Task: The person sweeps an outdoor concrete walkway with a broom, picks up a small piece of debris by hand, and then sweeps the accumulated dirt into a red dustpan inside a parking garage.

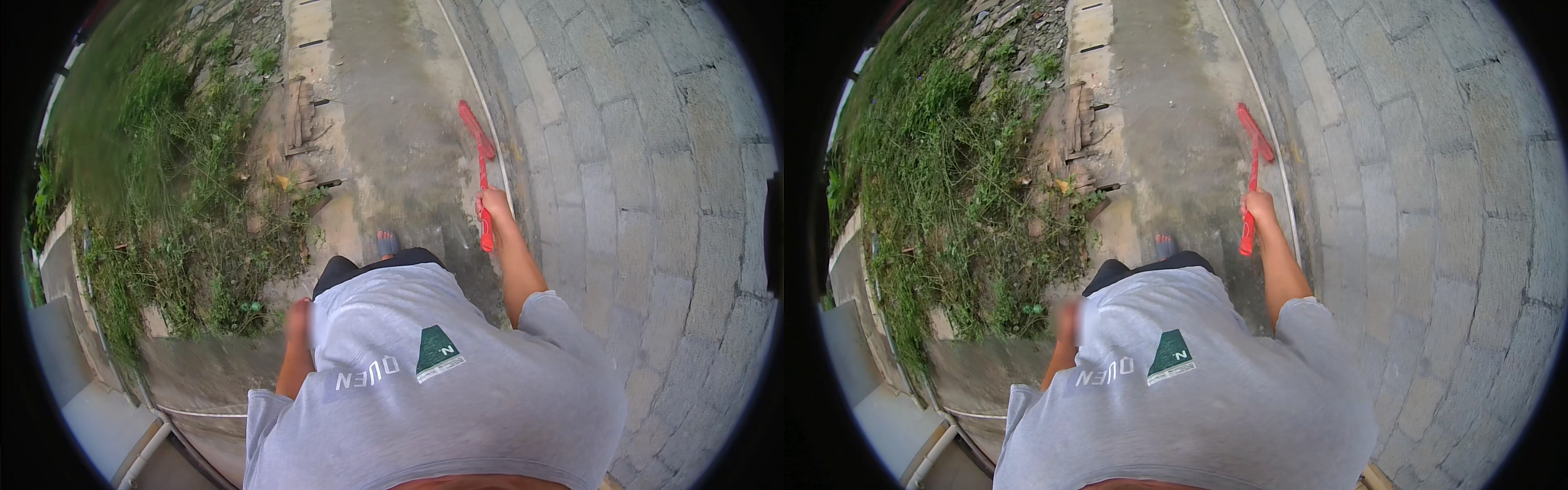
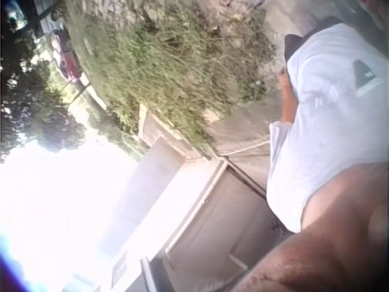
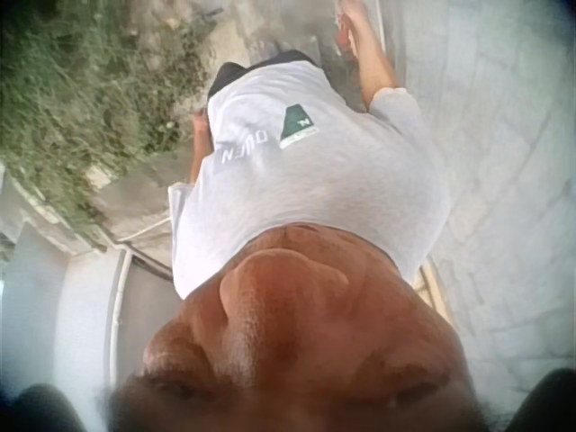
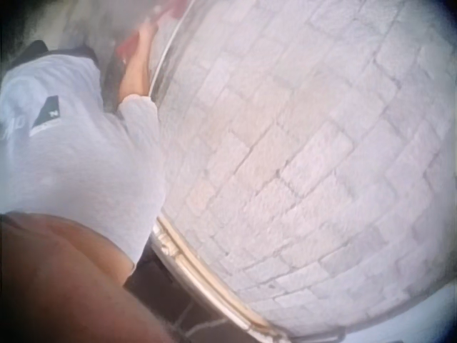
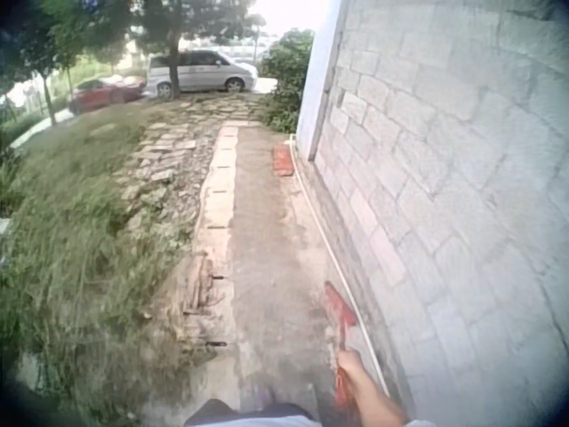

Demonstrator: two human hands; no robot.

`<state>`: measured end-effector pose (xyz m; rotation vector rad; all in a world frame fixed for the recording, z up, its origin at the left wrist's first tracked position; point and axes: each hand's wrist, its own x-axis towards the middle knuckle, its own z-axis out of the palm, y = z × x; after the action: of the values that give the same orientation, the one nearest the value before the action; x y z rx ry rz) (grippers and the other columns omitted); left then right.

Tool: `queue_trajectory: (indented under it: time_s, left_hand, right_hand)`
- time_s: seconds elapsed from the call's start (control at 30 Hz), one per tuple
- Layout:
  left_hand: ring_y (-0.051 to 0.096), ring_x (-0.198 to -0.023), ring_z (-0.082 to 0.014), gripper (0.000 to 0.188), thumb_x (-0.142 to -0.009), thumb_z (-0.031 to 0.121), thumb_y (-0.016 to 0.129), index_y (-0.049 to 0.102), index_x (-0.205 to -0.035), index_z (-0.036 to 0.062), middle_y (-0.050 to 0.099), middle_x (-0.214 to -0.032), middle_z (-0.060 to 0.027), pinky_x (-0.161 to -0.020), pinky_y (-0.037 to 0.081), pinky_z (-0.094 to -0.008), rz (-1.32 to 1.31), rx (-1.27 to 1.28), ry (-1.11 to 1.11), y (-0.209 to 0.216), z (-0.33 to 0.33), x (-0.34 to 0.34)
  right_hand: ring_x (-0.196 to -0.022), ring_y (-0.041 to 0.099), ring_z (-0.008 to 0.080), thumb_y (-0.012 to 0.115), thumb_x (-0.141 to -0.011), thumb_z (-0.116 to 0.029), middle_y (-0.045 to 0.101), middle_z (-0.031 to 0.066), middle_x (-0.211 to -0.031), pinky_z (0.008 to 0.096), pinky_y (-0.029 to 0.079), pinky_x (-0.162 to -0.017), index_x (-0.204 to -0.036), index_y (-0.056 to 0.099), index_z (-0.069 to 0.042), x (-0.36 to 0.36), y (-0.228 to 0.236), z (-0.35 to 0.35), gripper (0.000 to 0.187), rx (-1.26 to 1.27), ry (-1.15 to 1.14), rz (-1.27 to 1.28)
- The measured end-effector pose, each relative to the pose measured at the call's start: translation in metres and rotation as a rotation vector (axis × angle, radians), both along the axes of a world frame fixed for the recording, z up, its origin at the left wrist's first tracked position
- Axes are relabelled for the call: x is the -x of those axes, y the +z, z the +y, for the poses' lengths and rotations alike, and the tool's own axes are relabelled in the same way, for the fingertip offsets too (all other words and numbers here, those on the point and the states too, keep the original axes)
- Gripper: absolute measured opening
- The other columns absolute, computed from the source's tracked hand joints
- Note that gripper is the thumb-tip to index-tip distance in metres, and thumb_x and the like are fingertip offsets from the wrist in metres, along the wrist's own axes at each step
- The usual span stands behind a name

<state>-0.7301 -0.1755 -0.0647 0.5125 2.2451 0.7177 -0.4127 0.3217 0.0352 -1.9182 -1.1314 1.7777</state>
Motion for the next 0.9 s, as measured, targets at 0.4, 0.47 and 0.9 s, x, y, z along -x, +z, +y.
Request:
queue_trajectory:
  time_s: [0.4, 0.47, 0.9]
  left_hand:
    - [0.059, -0.079, -0.0295, 0.025, -0.092, 0.024, 0.049, 0.062, -0.100, 0.0041, 0.061, -0.087, -0.0155, -0.070, 0.046, -0.0441, 0.670, -0.057, -0.548, -0.109, -0.044, 0.025]
    - [0.059, -0.079, -0.0287, 0.023, -0.091, 0.023, 0.051, 0.060, -0.102, 0.0047, 0.062, -0.086, -0.0139, -0.070, 0.046, -0.0427, 0.409, 0.082, -0.539, -0.064, 0.008, 0.046]
    - [0.059, -0.061, -0.0126, 0.025, -0.089, 0.023, 0.054, 0.058, -0.108, 0.0066, 0.061, -0.083, -0.0024, -0.046, 0.042, -0.0256, -0.478, -0.034, 0.598, 0.010, 0.196, 0.155]
  right_hand:
    - [-0.040, 0.044, 0.0165, 0.048, -0.076, -0.003, 0.043, 0.0035, -0.056, 0.0323, 0.034, -0.033, -0.096, 0.039, -0.005, 0.257, -0.072, 0.054, 0.023, 0.207, -0.015, 0.250]
    - [-0.039, 0.043, 0.0140, 0.050, -0.078, -0.005, 0.044, 0.0021, -0.055, 0.0286, 0.032, -0.032, -0.097, 0.039, -0.008, 0.220, -0.053, 0.088, 0.022, 0.404, 0.092, 0.440]
    - [-0.037, 0.042, 0.0148, 0.051, -0.076, -0.002, 0.042, 0.0005, -0.052, 0.0292, 0.034, -0.033, -0.087, 0.043, -0.008, 0.276, -0.122, 0.165, 0.015, 0.015, -0.022, 0.111]
